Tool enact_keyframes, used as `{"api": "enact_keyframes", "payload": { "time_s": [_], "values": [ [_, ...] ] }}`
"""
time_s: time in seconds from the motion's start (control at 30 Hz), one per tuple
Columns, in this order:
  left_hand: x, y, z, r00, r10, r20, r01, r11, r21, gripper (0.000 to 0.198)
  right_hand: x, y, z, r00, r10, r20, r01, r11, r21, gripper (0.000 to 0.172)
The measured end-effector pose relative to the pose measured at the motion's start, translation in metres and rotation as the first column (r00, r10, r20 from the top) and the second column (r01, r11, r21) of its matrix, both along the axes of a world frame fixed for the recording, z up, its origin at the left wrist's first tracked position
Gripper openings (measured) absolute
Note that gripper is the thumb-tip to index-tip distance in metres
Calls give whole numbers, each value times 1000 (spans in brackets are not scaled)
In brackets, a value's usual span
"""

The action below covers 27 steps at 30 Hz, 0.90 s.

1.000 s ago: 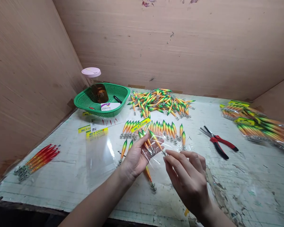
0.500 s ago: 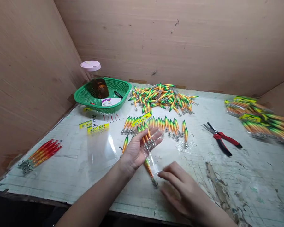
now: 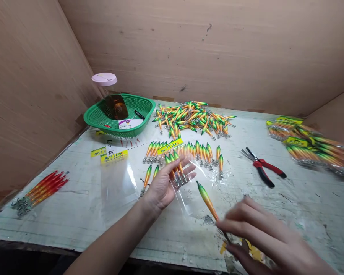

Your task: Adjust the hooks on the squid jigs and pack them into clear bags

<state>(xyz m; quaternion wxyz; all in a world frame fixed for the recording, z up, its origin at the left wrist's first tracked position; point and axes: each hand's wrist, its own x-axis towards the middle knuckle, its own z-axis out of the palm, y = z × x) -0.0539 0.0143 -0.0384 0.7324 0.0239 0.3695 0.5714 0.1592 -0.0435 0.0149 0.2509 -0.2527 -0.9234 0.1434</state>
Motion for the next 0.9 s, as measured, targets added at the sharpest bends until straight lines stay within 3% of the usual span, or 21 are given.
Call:
{"api": "enact_keyframes", "payload": {
  "time_s": [0.17,0.3,0.4,0.6,0.8,0.9],
  "values": [
    [4,-2,1,998,-56,-26,56,998,-13,21,-32,23,-27,982,-183,-36,185,940,288,26],
    [5,-4,2,998,-65,-26,64,998,-21,17,-44,25,-38,960,-270,-71,275,876,395,19],
    [6,-4,2,998,-50,-29,49,998,-27,16,-49,25,-39,934,-331,-133,356,852,385,14],
    [8,-5,4,999,-5,-52,4,1000,-19,16,-54,30,-40,909,-350,-225,408,858,312,13],
    [8,-7,1,996,-61,-59,61,998,1,16,-55,36,-38,924,-326,-200,375,874,310,15],
    [-4,0,4,999,-28,-37,29,999,15,16,-57,26,-35,913,-292,-285,366,896,253,14]
  ]
}}
